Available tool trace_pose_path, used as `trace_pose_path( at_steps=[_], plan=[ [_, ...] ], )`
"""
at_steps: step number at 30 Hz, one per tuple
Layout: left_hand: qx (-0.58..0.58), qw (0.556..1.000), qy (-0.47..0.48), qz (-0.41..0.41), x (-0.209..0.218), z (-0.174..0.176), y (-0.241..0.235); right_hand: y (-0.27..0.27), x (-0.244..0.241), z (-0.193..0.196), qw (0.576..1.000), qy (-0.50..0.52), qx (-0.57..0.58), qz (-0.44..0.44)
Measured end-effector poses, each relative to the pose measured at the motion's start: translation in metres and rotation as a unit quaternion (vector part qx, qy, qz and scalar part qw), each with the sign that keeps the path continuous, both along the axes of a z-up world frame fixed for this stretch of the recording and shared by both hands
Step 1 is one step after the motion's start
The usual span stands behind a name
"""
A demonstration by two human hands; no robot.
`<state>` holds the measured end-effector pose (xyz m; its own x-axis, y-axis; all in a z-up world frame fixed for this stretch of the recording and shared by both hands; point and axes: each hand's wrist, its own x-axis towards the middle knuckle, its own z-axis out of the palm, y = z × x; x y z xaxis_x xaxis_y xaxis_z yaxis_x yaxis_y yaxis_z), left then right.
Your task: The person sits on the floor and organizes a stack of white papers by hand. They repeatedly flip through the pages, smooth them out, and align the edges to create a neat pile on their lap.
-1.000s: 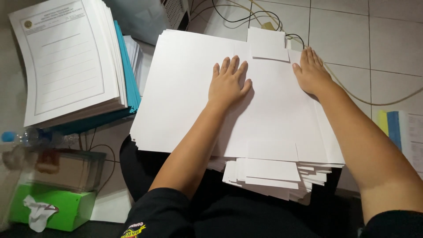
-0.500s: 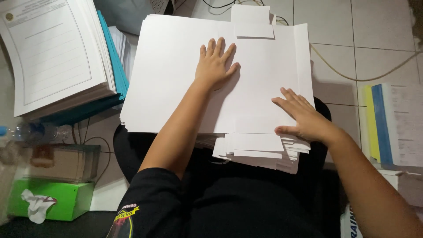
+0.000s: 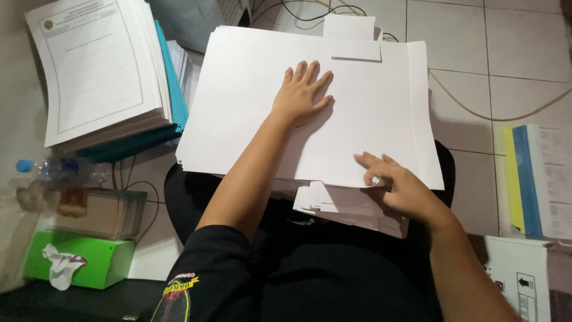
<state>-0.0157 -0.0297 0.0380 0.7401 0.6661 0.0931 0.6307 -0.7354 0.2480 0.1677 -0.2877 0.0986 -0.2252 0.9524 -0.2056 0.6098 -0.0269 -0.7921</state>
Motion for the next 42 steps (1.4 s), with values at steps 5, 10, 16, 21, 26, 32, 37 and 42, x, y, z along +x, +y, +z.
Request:
trace_pose_path(
  at_steps=[5,10,16,21,26,32,37,42],
  plan=[
    [-0.014,0.998,0.034,0.058,0.001,-0.001,-0.005,-0.011,-0.012,0.024,0.997,0.057,-0.042,-0.005],
    [-0.02,0.997,0.01,0.069,0.0,-0.003,0.001,-0.005,-0.036,-0.007,0.994,-0.105,-0.013,0.038],
    [-0.018,0.996,-0.007,0.091,-0.002,-0.005,0.002,-0.01,-0.059,-0.054,0.897,-0.425,0.121,-0.006],
    [-0.028,0.995,-0.019,0.096,-0.006,-0.004,0.002,-0.032,-0.047,-0.076,0.847,-0.473,0.232,-0.072],
    [-0.05,0.993,-0.025,0.105,-0.007,-0.006,0.001,-0.007,-0.028,-0.037,0.858,-0.513,-0.008,0.018],
    [-0.048,0.993,-0.023,0.107,-0.005,-0.015,0.009,0.127,0.008,-0.05,0.879,-0.472,-0.06,-0.008],
    [-0.044,0.992,-0.022,0.112,-0.007,-0.018,0.011,0.225,0.004,-0.069,0.902,-0.411,-0.016,-0.129],
    [-0.048,0.992,-0.029,0.111,-0.006,-0.016,0.013,0.275,-0.002,-0.054,0.91,-0.368,0.012,-0.192]
  ],
)
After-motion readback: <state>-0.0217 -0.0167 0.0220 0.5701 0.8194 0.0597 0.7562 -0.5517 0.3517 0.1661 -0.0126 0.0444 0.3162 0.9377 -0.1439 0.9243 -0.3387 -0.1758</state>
